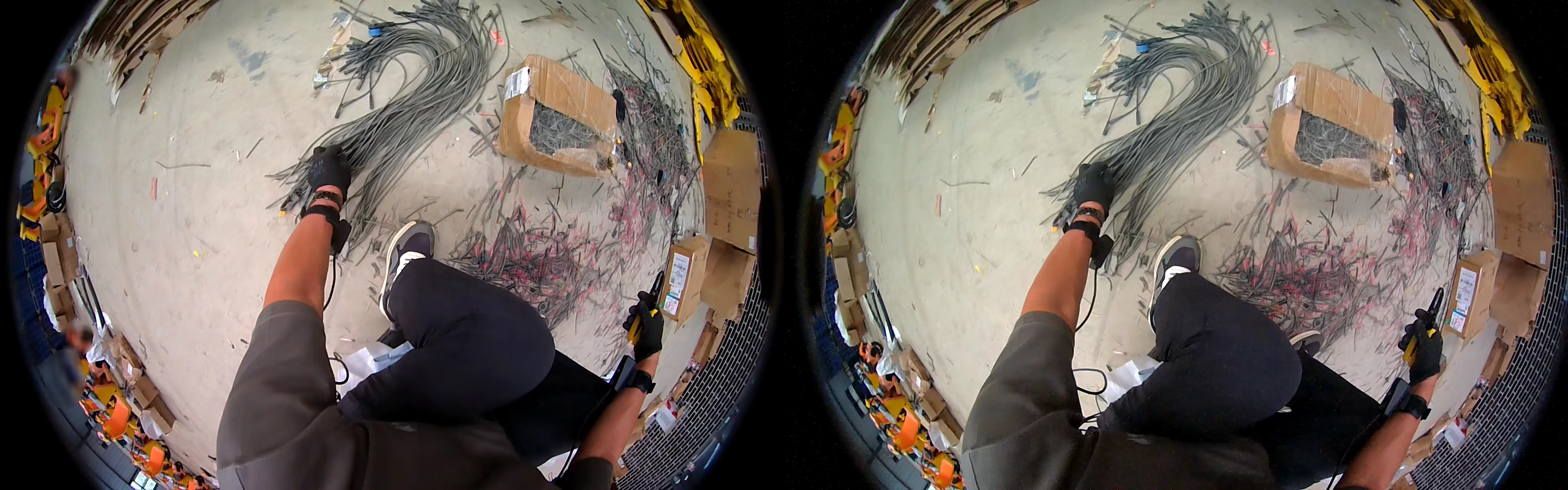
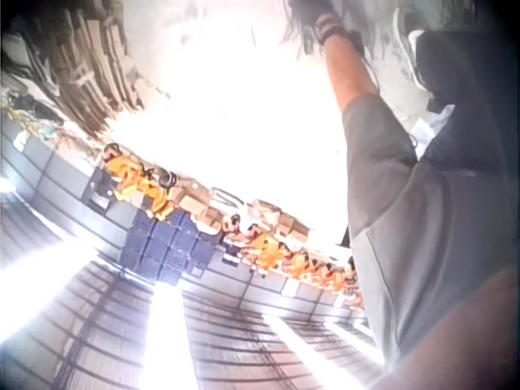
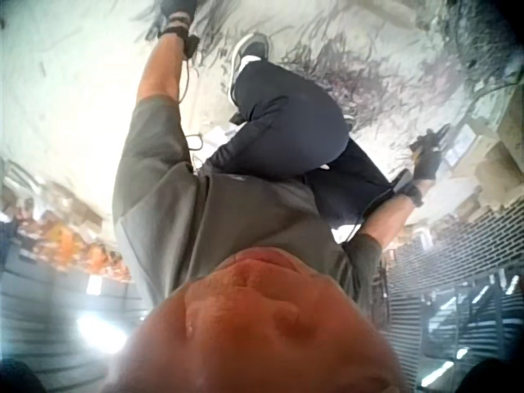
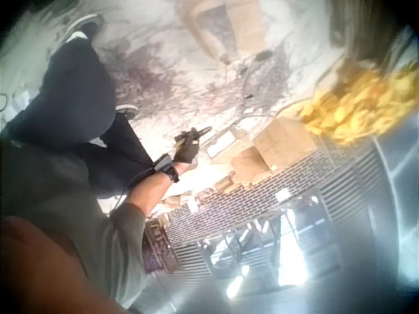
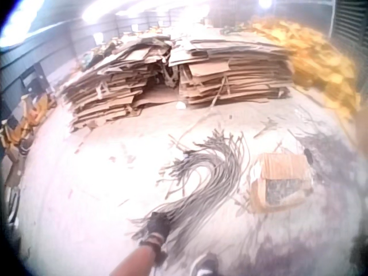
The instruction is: The person sits on the floor and uses yellow-handled wire cutters to cut a long black cable into smaller pieces. The person repeatedly picks up sections of the cable, cuts them, and drops the pieces onto a pile on the floor.
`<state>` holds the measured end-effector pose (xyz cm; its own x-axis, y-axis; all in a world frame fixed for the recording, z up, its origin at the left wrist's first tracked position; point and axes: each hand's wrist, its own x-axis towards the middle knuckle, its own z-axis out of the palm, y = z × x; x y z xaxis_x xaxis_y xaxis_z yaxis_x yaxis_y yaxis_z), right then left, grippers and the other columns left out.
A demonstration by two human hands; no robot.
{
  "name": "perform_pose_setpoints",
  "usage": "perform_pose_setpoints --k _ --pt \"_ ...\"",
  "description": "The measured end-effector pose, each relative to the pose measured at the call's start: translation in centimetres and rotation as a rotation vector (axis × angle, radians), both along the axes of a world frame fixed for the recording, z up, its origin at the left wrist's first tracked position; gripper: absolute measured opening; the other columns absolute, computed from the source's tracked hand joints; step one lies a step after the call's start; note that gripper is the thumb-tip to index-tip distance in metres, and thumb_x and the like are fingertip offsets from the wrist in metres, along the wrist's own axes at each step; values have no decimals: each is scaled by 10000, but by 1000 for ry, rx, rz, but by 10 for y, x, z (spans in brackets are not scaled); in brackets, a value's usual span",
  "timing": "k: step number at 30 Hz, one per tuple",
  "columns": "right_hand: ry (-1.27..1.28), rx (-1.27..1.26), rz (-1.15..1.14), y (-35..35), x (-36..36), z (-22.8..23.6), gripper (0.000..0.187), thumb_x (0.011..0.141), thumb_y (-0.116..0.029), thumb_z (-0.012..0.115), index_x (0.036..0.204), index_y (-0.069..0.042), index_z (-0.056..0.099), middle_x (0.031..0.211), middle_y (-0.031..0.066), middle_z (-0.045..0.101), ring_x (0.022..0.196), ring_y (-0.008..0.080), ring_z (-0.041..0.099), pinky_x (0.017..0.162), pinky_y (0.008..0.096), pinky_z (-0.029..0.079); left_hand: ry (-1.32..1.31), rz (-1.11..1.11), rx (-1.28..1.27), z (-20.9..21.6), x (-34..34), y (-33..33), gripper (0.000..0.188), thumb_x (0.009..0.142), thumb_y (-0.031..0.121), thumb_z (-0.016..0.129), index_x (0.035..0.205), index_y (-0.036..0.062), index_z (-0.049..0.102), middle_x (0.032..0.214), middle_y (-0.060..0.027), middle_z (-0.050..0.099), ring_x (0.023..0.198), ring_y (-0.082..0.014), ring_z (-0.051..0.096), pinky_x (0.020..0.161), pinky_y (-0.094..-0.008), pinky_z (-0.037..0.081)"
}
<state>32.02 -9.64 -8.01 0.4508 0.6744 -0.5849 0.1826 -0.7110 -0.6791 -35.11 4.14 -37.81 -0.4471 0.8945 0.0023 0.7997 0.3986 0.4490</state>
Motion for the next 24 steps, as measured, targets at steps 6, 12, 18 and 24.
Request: perform_pose_setpoints --k 6,12,18,24 --pt "-5 -33 16 7 -5 -12 321 919 -225 615 1203 -90 548 746 17 579 586 123 561 514 286 490 -58 -173 -85 9 11 44 250 824 304 608 985 132 693 1018 -164 618 937 -377 608 786 -474 489" --pt "-23 -57 20 11 -12 -9 311 909 -205 617 1190 -84 560 752 32 589 590 136 574 519 296 500 57 -129 -398 -9 23 75 196 807 204 548 889 120 704 988 -187 658 904 -371 649 744 -493 520" --pt "25 -23 8 14 -14 -8 309 886 -159 623 1180 -78 571 760 39 605 582 135 589 523 298 532 20 -103 -342 -15 11 72 198 803 222 561 893 114 700 1032 -190 640 935 -385 631 786 -491 508" --pt "16 -16 21 15 -22 -6 315 884 -143 620 1178 -50 559 770 59 612 588 150 587 519 303 522 13 -127 -262 -3 14 65 225 808 253 573 953 145 707 1001 -152 669 952 -379 629 804 -492 503"
